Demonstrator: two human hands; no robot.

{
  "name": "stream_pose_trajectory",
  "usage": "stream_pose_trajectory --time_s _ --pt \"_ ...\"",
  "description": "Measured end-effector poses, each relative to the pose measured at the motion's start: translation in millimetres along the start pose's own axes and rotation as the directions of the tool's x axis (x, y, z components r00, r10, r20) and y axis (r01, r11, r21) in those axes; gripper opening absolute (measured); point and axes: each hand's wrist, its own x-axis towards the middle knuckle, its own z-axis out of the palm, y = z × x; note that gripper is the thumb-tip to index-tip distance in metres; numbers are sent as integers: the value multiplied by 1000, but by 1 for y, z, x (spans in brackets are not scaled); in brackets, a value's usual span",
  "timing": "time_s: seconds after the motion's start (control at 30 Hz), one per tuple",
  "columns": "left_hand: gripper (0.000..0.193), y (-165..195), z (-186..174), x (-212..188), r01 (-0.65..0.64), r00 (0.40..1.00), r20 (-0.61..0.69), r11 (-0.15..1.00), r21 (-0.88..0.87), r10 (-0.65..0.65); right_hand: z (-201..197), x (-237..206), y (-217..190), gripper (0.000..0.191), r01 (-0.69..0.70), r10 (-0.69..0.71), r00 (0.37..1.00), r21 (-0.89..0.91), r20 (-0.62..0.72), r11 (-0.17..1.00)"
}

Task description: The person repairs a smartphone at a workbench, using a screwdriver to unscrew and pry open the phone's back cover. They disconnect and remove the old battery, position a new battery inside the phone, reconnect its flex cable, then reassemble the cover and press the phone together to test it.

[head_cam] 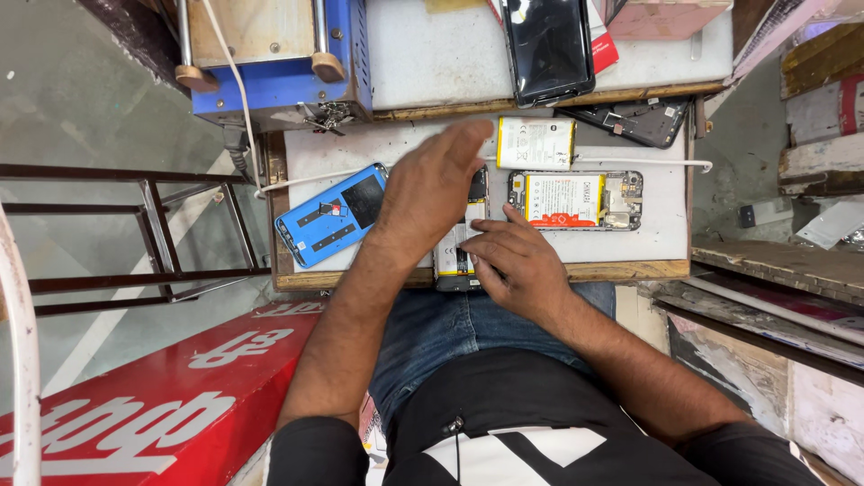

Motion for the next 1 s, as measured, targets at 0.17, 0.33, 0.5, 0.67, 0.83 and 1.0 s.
stream_pose_trajectory --time_s 0.17,0.33,0.5,0.67,0.83,1.0 --pt "35 10 2 9 141 964 192 965 223 -185 -5 0 -8 22 -16 16 1000 5 1 1000" --pt "47 11 5 6 118 967 215 988 99 -137 -4 -1 -12 23 -12 12 1000 18 -7 1000" --pt "48 8 4 1 185 973 129 980 68 -192 -3 -5 -14 23 -7 7 1000 -3 -14 1000" --pt "47 7 0 1 328 899 262 936 127 -351 -4 -4 -16 23 -8 8 1000 -11 -9 1000" --pt "47 8 -8 -1 96 991 88 995 35 -99 -2 -3 -20 23 -14 14 999 -5 -34 1000" --pt "47 12 -15 8 353 888 224 908 226 -401 -4 -2 -22 23 -18 18 1000 5 -1 1000"
